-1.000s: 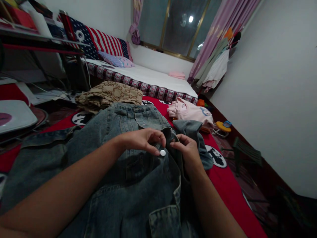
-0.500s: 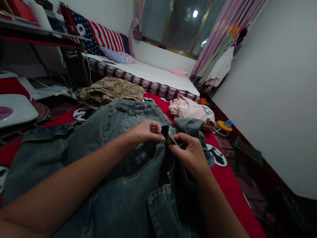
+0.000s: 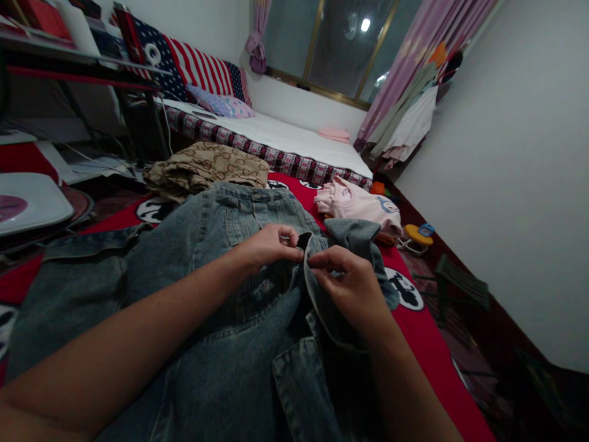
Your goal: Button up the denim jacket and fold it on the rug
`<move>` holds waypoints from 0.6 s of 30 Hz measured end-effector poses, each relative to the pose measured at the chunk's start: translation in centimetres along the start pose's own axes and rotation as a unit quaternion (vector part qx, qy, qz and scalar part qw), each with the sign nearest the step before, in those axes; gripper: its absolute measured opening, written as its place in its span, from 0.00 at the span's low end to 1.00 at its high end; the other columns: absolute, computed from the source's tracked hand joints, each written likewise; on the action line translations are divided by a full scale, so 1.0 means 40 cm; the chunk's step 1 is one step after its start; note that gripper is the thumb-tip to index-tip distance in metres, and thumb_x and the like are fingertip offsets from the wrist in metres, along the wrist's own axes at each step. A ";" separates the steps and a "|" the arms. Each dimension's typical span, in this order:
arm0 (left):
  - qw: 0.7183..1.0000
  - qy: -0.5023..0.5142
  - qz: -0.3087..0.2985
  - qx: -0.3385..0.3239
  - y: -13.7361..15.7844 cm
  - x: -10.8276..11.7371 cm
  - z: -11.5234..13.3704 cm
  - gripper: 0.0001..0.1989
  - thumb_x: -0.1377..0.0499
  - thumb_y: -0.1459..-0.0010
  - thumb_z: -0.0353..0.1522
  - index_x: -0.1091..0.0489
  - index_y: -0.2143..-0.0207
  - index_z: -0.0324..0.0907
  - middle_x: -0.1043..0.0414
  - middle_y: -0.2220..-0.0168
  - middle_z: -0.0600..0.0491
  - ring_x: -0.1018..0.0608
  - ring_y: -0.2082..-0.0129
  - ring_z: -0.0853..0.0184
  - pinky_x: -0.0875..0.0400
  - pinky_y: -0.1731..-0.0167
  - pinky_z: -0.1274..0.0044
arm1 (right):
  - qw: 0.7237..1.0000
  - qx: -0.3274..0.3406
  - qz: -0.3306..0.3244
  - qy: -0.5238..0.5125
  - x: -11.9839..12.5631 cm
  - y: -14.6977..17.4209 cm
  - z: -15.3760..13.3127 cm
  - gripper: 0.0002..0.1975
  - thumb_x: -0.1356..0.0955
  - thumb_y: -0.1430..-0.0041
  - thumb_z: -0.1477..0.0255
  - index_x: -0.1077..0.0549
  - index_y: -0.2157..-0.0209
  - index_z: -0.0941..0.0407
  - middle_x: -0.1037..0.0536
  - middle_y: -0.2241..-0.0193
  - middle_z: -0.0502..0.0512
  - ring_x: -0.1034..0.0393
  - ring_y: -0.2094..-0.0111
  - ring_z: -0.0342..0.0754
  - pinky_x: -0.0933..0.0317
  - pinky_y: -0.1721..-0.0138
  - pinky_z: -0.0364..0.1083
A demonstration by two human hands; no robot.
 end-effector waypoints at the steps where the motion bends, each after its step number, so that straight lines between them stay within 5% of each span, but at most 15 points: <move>1: 1.000 -0.003 0.000 0.001 0.000 -0.001 0.000 0.16 0.31 0.68 0.29 0.38 0.80 0.39 0.34 0.81 0.60 0.32 0.81 0.75 0.41 0.78 0.83 | 1.000 0.009 0.012 0.019 -0.006 0.000 0.001 0.05 0.32 0.47 0.77 0.24 0.67 0.56 0.24 0.68 0.52 0.29 0.69 0.45 0.36 0.67 0.42; 9: 0.999 -0.018 -0.031 0.017 0.001 -0.001 0.006 0.13 0.32 0.66 0.28 0.32 0.76 0.38 0.31 0.80 0.58 0.30 0.79 0.74 0.40 0.77 0.83 | 0.983 0.032 0.043 0.175 -0.023 0.005 -0.002 0.05 0.33 0.42 0.74 0.25 0.63 0.57 0.24 0.64 0.56 0.31 0.73 0.44 0.38 0.69 0.44; 18: 0.992 -0.100 -0.079 0.000 0.014 0.000 0.040 0.07 0.36 0.60 0.29 0.29 0.75 0.37 0.29 0.77 0.56 0.29 0.75 0.73 0.38 0.74 0.82 | 0.981 0.047 0.029 0.187 -0.027 0.010 0.003 0.08 0.35 0.40 0.74 0.23 0.69 0.55 0.23 0.68 0.55 0.29 0.71 0.45 0.38 0.67 0.43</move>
Point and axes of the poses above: each hand's wrist, its own y-axis away from the middle knuckle, its own x-axis out of the back of the hand, z = x × y, the point moved 1 cm from there along -y, towards the middle knuckle
